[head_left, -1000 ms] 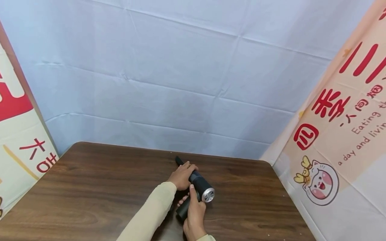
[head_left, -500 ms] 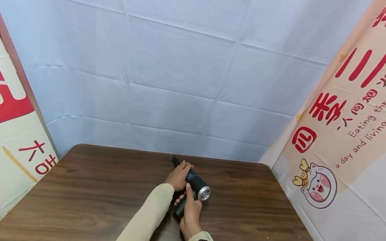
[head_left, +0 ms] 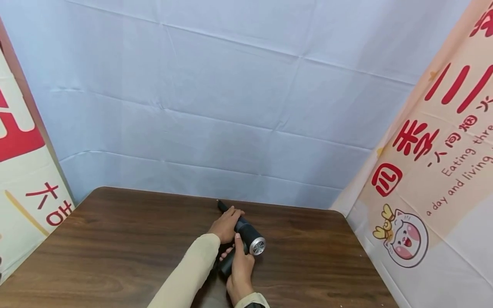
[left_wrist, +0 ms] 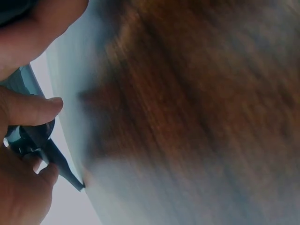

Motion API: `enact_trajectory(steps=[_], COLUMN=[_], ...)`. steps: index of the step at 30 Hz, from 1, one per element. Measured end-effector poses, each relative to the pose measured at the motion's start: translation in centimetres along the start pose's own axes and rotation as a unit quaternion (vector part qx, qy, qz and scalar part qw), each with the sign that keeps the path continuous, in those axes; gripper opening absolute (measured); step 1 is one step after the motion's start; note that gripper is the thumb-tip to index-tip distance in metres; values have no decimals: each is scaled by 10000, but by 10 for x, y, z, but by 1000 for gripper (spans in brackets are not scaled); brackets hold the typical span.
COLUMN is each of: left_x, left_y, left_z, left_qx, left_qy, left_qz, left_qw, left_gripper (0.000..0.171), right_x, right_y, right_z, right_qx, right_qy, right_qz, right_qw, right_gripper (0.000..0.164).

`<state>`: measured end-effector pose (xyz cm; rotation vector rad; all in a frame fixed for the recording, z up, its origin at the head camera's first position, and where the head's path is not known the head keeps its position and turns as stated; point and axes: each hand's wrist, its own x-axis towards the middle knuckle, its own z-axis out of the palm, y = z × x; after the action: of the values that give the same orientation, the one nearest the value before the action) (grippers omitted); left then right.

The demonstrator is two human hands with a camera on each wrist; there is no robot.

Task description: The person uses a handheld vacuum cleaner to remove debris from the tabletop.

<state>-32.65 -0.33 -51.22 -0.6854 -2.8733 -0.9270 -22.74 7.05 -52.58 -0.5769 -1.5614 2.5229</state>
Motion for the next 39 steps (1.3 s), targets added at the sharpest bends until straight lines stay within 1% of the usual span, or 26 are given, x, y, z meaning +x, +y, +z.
enact_trajectory(steps=[7, 12, 17, 21, 24, 27, 31, 35, 39], left_x=[-4, -6, -8, -10, -11, -13, -20, -27, -35], left_y=[0, -2, 3, 10, 12, 15, 20, 25, 27], left_z=[-3, -2, -5, -7, -4, -2, -4, -6, -8], left_qx=[8, 22, 53, 291, 680, 1169, 1634, 1864, 1905], left_qy=[-33, -3, 54, 181, 262, 329, 267, 164, 176], left_qz=[-103, -127, -124, -55, -28, -65, -234, -391, -492], left_qw=[9999, 9999, 9999, 9994, 9973, 9926, 9859, 9816, 9803], left_gripper=[58, 57, 53, 53, 55, 55, 58, 58, 58], right_x=[-4, -3, -3, -5, -5, -4, -2, 3, 7], right_y=[1, 2, -1, -7, -11, -17, -25, -31, -35], right_z=[0, -1, -3, -8, -15, -24, -36, -49, -57], right_qx=[-31, -21, -8, -51, -90, -108, -193, -312, -401], right_qy=[-95, -198, -167, -185, -295, -507, -917, -1308, -1717], right_qz=[61, 84, 51, 173, 355, 552, 903, 1243, 1447], right_qw=[9999, 9998, 9998, 9997, 9989, 9971, 9915, 9831, 9736], right_gripper=[50, 48, 48, 50, 48, 44, 40, 38, 32])
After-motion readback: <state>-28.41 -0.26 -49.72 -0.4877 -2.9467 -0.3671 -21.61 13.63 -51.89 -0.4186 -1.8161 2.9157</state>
